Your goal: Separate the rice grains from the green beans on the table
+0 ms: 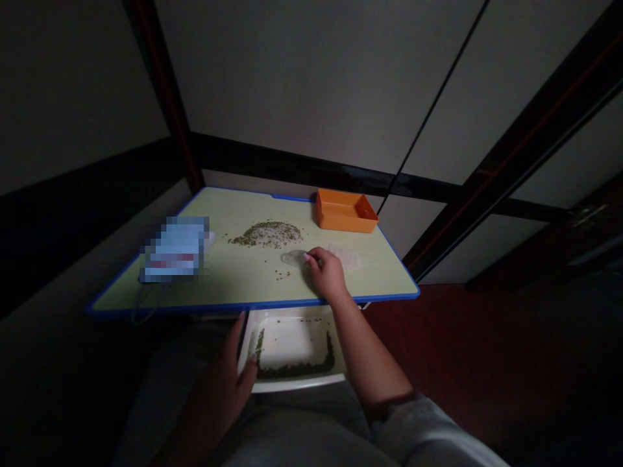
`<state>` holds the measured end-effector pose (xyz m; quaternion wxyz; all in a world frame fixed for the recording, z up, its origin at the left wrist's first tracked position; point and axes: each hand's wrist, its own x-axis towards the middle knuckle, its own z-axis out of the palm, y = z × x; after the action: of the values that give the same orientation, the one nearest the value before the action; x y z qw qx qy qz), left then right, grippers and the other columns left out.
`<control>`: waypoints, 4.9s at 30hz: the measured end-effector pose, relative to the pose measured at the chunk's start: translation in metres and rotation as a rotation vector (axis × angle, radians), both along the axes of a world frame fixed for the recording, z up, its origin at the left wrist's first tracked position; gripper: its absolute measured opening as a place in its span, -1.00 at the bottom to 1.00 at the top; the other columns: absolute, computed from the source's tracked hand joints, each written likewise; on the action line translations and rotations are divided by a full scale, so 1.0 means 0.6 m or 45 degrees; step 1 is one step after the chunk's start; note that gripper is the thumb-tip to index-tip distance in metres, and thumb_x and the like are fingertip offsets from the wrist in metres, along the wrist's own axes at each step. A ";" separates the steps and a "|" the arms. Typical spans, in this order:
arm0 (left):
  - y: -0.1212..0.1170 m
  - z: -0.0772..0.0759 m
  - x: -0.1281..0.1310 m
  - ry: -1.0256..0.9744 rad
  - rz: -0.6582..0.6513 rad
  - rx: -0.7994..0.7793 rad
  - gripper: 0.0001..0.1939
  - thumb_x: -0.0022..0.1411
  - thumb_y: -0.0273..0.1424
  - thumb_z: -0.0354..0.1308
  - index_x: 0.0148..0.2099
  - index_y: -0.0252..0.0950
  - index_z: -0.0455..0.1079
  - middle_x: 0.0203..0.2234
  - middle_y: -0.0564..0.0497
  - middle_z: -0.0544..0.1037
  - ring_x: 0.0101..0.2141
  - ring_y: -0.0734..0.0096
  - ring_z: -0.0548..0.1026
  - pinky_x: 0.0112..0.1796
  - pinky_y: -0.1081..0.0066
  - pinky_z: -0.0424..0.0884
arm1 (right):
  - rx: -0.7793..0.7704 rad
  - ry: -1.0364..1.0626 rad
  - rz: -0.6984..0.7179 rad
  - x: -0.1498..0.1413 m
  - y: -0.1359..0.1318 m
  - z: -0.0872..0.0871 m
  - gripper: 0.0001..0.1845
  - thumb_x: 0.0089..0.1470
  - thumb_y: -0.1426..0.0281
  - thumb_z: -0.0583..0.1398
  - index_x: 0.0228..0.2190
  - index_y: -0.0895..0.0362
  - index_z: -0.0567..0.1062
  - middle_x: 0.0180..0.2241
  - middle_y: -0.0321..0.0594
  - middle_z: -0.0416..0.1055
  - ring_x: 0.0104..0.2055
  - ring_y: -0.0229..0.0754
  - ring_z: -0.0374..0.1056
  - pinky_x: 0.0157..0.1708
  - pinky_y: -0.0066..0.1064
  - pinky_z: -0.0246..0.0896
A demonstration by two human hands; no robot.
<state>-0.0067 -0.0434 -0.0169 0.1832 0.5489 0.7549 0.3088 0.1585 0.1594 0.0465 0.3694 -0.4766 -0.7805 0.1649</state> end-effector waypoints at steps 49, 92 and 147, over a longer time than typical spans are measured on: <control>-0.026 0.014 -0.001 -0.139 0.030 -0.318 -0.23 0.31 -0.15 -0.21 0.45 -0.34 -0.31 -0.05 -0.16 0.61 -0.22 0.24 0.62 -0.20 0.34 0.47 | -0.053 0.262 0.054 -0.001 -0.002 0.015 -0.83 0.16 0.35 0.15 -0.44 0.10 0.48 -0.42 -0.27 0.49 -0.33 -0.21 0.36 -0.24 -0.42 0.18; -0.037 -0.013 0.000 0.007 -0.045 -0.022 -0.31 0.26 -0.24 -0.11 0.42 -0.20 -0.05 0.30 -0.10 0.27 0.30 0.17 0.21 0.24 0.11 0.21 | 0.010 -0.142 0.338 -0.090 0.158 0.072 -0.86 0.14 0.34 0.21 -0.38 0.14 0.52 -0.51 -0.38 0.28 -0.43 -0.29 0.15 -0.38 -0.49 -0.04; -0.050 -0.033 0.013 -0.159 0.058 -0.067 -0.34 0.31 -0.28 -0.21 0.43 -0.16 -0.10 0.30 -0.03 0.29 0.26 0.30 0.28 0.19 0.27 0.26 | -0.018 -0.577 1.044 -0.288 0.216 0.092 -0.94 -0.05 0.50 0.30 -0.45 0.16 0.62 -0.50 -0.38 0.45 -0.41 -0.35 0.31 -0.38 -0.51 -0.08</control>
<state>0.0008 -0.0737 -0.0366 0.2370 0.5061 0.7622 0.3267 -0.0142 0.2889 0.1018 0.0907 -0.1555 -0.9643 0.1944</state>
